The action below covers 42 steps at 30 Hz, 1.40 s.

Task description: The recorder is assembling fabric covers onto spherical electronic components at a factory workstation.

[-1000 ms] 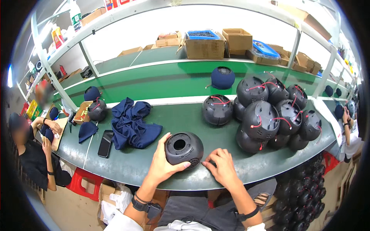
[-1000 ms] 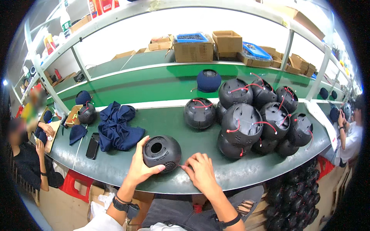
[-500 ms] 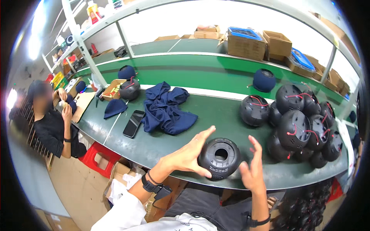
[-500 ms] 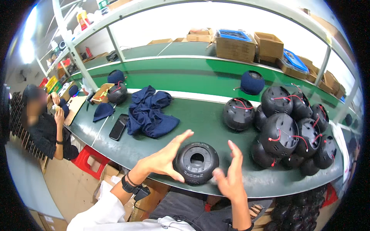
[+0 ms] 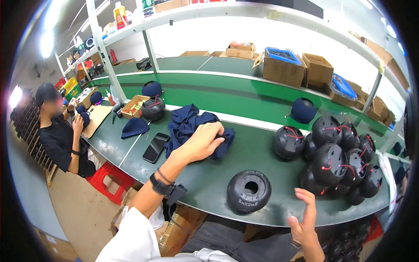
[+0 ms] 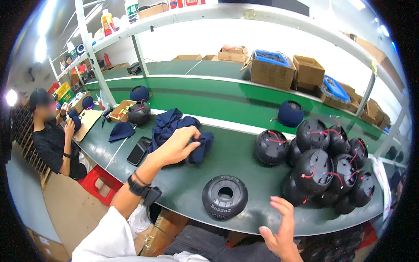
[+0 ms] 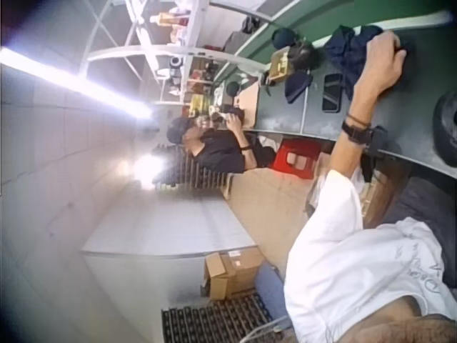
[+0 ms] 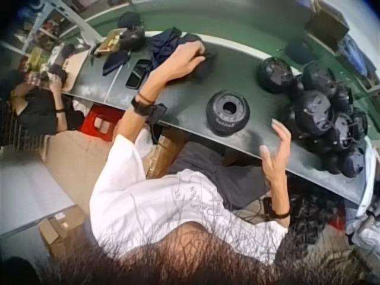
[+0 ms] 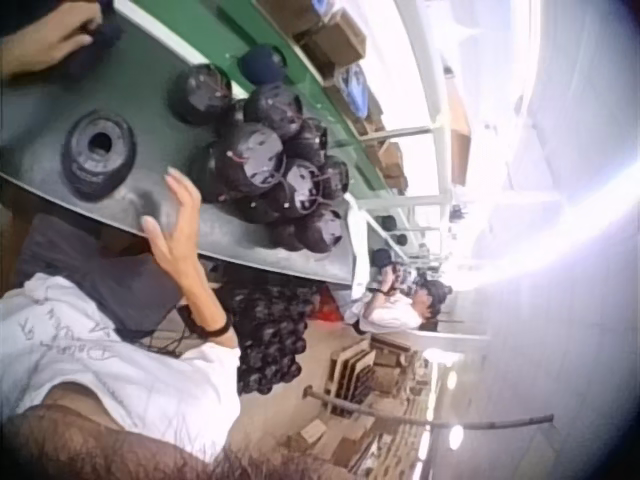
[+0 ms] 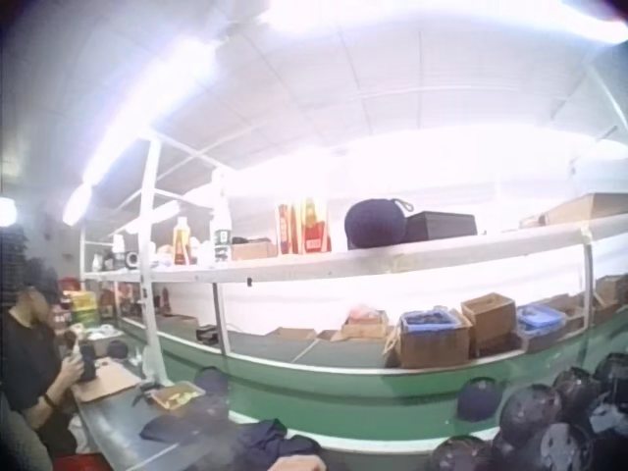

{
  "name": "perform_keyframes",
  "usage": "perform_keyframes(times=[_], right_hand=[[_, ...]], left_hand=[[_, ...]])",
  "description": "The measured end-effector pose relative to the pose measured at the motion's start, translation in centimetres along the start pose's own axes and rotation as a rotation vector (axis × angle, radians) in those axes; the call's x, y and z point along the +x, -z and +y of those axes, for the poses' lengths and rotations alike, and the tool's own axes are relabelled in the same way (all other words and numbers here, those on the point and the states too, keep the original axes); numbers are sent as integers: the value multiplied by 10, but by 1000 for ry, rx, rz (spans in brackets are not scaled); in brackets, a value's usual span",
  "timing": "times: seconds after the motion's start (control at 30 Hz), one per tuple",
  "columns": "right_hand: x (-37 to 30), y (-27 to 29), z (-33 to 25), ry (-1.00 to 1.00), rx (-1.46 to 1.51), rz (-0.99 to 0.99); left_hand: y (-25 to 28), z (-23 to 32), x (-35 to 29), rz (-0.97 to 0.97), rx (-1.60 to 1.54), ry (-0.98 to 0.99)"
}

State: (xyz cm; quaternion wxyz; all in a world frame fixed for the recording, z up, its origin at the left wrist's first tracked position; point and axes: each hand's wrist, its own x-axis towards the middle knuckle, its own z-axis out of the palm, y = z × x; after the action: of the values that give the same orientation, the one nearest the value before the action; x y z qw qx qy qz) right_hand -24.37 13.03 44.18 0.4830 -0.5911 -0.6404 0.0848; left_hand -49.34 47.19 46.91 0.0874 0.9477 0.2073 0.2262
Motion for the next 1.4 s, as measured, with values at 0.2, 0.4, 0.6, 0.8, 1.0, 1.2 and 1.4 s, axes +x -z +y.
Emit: perform_keyframes(times=[0.2,0.4,0.6,0.8,1.0,1.2,1.4], right_hand=[[20,-8,-14,-51,385,337],[49,-60,-37,-219,1085,-246],[17,-53,-63,-369,919,-203],[11,-52,-37,-370,20,539],[1,-58,-14,-141,-234,628],[-27,-13,-38,-327,715,-157],[-22,-34,-30,-439,-250,518]], left_hand=[[28,70,-25,255,-1303,73],[7,152,-57,14,-1677,158],[-27,185,-75,371,-1187,328],[-53,228,-113,429,-750,158],[-67,273,-122,82,-714,-66],[-54,210,-115,645,-725,416],[-60,260,-119,212,-711,123]])
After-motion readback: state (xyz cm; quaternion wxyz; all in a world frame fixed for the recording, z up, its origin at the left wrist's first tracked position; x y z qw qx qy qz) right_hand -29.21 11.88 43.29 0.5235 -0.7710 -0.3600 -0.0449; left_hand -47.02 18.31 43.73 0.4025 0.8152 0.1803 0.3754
